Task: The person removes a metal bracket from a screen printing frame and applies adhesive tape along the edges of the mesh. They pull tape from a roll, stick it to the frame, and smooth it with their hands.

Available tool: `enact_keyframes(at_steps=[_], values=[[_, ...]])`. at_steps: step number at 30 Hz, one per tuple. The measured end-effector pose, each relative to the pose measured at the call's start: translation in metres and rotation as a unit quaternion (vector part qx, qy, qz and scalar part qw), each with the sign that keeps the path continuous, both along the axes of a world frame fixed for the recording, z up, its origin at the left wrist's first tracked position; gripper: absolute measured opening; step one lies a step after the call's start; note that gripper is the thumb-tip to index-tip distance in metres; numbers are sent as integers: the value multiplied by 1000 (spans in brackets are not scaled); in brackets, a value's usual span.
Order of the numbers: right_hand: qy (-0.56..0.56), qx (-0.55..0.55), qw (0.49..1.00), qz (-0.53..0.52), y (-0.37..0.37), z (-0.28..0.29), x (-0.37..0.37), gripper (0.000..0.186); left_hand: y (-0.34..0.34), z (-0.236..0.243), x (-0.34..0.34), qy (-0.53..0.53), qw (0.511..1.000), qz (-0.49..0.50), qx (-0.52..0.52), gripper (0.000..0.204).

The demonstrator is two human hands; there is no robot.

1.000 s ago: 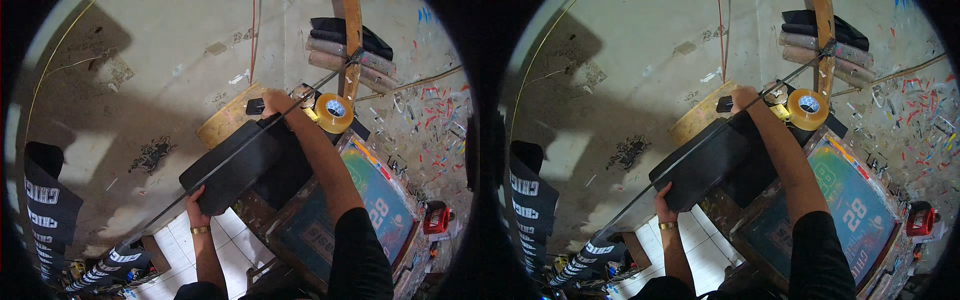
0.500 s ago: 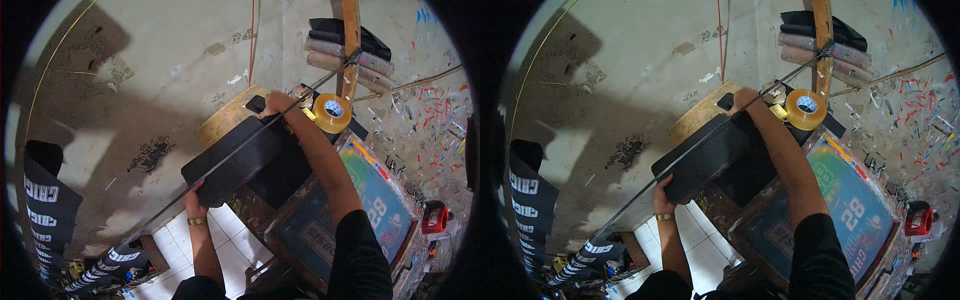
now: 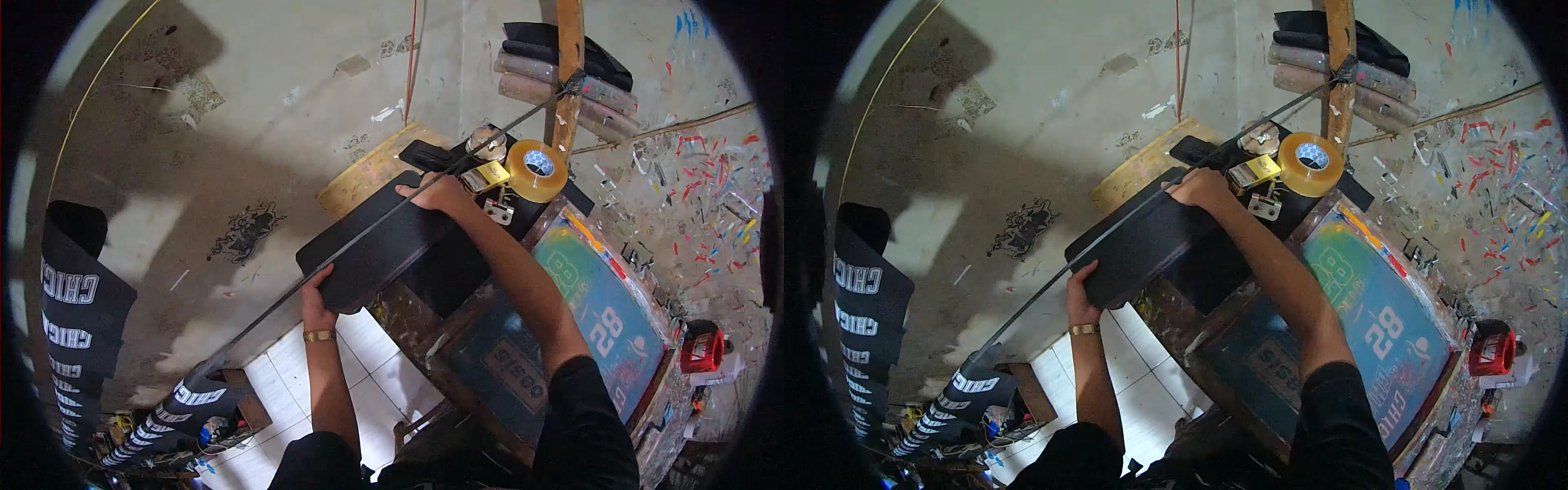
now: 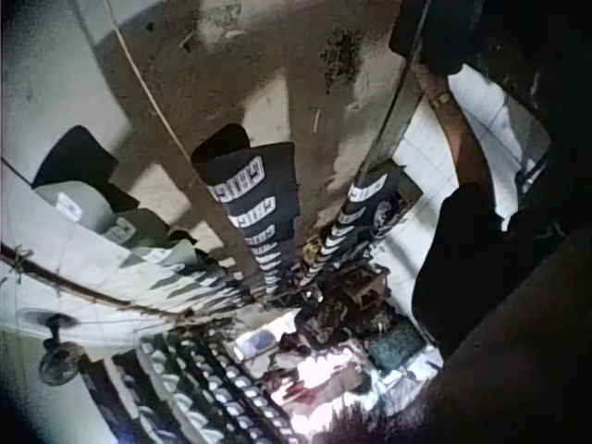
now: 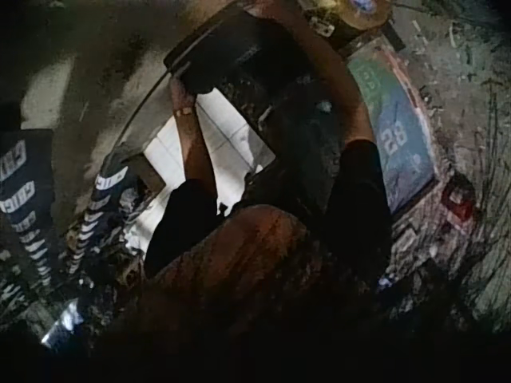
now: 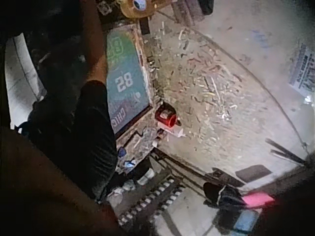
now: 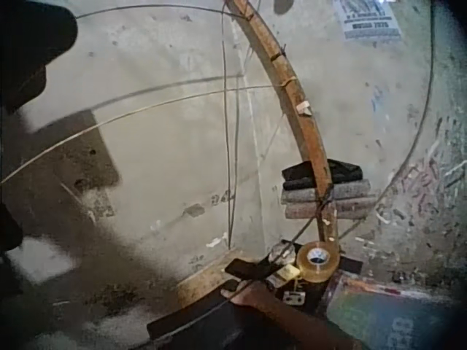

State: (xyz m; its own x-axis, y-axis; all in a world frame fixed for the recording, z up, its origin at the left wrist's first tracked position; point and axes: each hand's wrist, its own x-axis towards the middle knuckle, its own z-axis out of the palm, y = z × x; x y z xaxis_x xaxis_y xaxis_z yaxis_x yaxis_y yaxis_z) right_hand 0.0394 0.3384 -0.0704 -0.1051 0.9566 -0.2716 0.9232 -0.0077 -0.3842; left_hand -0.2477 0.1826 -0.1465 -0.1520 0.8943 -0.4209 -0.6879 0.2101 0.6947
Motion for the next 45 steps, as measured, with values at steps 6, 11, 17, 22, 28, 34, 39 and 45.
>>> enact_keyframes(at_steps=[6, 11, 17, 22, 28, 34, 39, 45], values=[[173, -48, 984, 5, -7, 23, 3, 109, 1, 3, 2, -13, 1000, -11, 3, 40], [256, -75, 958, 102, -8, 26, 21, 92, 1, 4, 3, 6, 1000, -2, 17, 38], [230, -51, 970, 65, 13, -6, 24, 62, -4, 23, 10, 58, 997, 15, 41, 48], [451, 28, 886, 99, -3, -17, 42, 65, -13, 28, 16, 141, 982, 76, 105, 71], [489, 62, 868, 56, -23, -33, 61, 90, -20, 10, 19, 284, 926, 64, 238, 83], [457, 57, 887, 41, -27, -45, 64, 93, -28, 13, 23, 368, 902, 32, 222, 75], [460, 111, 870, 136, -8, -16, 49, 54, -19, 28, 20, 342, 911, 36, 227, 62], [259, 64, 954, 139, 24, -6, 37, 39, 10, 18, 7, 75, 996, -35, 28, 56]])
